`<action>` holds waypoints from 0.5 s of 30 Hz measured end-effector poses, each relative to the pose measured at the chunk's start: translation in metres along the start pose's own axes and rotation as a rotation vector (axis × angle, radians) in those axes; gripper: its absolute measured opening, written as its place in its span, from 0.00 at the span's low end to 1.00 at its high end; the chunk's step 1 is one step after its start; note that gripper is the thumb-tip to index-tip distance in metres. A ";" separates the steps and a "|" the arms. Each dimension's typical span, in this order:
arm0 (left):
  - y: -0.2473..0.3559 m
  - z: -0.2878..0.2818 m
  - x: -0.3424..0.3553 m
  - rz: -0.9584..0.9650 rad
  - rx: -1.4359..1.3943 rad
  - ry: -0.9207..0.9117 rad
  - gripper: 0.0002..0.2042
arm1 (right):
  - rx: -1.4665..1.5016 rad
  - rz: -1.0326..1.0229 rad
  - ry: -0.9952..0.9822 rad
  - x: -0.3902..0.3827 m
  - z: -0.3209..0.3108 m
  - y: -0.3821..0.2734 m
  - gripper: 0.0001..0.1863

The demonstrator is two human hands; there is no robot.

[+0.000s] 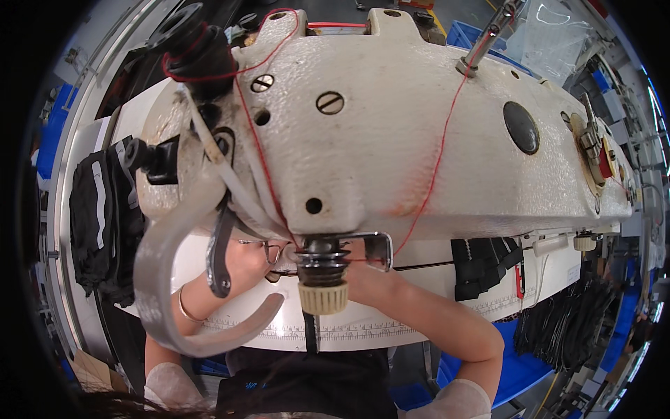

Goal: Sewing small black leather components using an industrial sewing machine.

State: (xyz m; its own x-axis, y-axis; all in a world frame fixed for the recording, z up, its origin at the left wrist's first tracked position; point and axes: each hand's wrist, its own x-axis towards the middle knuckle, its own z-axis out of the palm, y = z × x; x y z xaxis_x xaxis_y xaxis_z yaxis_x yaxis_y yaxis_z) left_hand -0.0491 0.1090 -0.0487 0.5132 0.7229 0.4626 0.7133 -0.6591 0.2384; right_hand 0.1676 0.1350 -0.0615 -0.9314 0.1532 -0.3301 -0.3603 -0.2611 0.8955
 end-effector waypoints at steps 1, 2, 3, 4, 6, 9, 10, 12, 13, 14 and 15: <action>0.000 0.001 0.002 0.004 -0.005 -0.002 0.15 | 0.141 0.163 -0.048 -0.005 -0.002 -0.004 0.20; 0.001 0.002 0.005 0.009 -0.013 -0.002 0.16 | 0.280 0.324 -0.098 -0.009 -0.002 -0.006 0.20; -0.001 0.002 -0.001 -0.010 0.006 -0.017 0.16 | 0.289 0.345 -0.078 -0.003 -0.001 -0.005 0.20; -0.003 0.001 -0.007 -0.033 0.023 -0.037 0.16 | 0.464 0.235 -0.014 0.001 0.002 0.001 0.19; -0.003 0.001 -0.006 -0.034 0.016 -0.038 0.16 | 0.626 0.096 0.026 -0.001 0.006 0.006 0.19; 0.000 0.002 0.005 0.007 -0.013 -0.009 0.16 | 0.624 0.114 0.024 -0.013 0.010 0.011 0.18; -0.001 0.000 0.001 -0.007 0.013 -0.033 0.16 | 0.632 0.145 0.053 -0.009 0.009 0.007 0.17; -0.001 -0.001 -0.004 -0.024 0.037 -0.054 0.17 | 0.640 0.173 0.085 -0.006 0.005 0.003 0.17; -0.002 -0.001 -0.004 -0.027 0.037 -0.045 0.17 | 0.948 0.277 0.107 -0.007 0.001 0.003 0.17; -0.002 -0.001 -0.004 -0.032 0.038 -0.036 0.17 | 1.256 0.381 0.129 -0.007 -0.002 0.002 0.17; -0.001 -0.001 -0.003 -0.027 0.034 -0.030 0.17 | 1.252 0.377 0.122 -0.009 -0.003 0.001 0.17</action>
State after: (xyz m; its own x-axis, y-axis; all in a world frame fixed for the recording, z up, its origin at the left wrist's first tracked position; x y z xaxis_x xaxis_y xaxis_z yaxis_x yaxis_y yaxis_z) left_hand -0.0517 0.1078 -0.0494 0.5070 0.7466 0.4309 0.7426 -0.6320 0.2214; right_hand 0.1753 0.1306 -0.0584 -0.9862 0.1619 0.0346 0.1513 0.7970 0.5847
